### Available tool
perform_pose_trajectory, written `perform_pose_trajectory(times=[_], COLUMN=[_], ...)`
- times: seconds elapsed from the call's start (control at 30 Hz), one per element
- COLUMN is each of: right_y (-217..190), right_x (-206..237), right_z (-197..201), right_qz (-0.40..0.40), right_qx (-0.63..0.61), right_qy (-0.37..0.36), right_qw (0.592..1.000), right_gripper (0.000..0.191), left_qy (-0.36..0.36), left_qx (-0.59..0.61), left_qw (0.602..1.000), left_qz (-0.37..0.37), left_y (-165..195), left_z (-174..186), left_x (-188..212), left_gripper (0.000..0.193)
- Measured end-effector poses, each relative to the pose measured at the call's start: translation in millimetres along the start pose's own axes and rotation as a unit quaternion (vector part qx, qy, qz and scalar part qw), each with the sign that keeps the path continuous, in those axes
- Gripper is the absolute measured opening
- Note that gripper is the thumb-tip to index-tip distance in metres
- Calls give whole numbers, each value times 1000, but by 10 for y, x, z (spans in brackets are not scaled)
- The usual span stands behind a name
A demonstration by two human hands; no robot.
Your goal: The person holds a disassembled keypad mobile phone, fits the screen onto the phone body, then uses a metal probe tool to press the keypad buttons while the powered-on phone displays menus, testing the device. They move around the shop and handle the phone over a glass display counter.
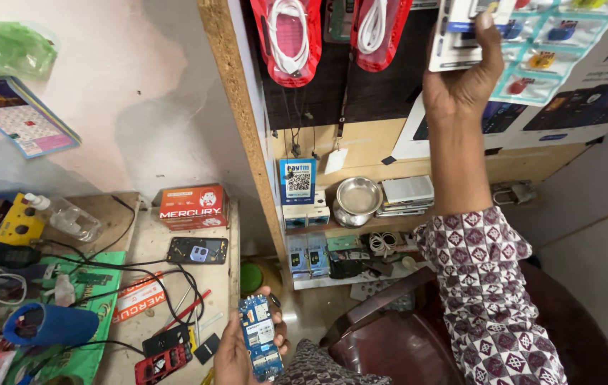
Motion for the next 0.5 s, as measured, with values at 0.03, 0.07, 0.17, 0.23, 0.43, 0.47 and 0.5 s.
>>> perform_pose_trajectory(times=[0.03, 0.07, 0.17, 0.23, 0.43, 0.47, 0.5], right_y=[-34, -70, -250, -392, -451, -410, -366], right_x=[28, 55, 154, 263, 1069, 1227, 1358], right_z=[-47, -102, -317, -471, -672, -671, -672], right_qz=[13, 19, 46, 80, 98, 84, 70], right_qx=[16, 41, 105, 131, 334, 362, 387], right_qy=[2, -13, -40, -35, -41, -15, 10], right_qw=[1000, 999, 993, 988, 937, 928, 919], right_gripper=[31, 32, 37, 39, 34, 31, 28], left_qy=[0, 0, 12, 8, 54, 60, 58], left_qx=[0, 0, 14, 19, -71, -101, -132], left_qw=[1000, 1000, 1000, 1000, 995, 992, 989], left_qz=[0, 0, 8, 16, 49, 50, 43], left_y=[-6, -12, -26, -21, 94, 134, 191], left_z=[-15, -31, -108, -192, -613, -698, -777], left_x=[-6, -7, -20, -60, -167, -196, -239], left_gripper=[60, 58, 57, 56, 57, 58, 59])
Point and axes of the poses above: each hand's wrist, its own x-axis away from the middle knuckle, its own z-axis out of the back of the hand, y = z × x, the point moved 1 cm from there along -x, towards the middle knuckle, and after that the axes turned 11 degrees about -x, right-handed, at the moved point
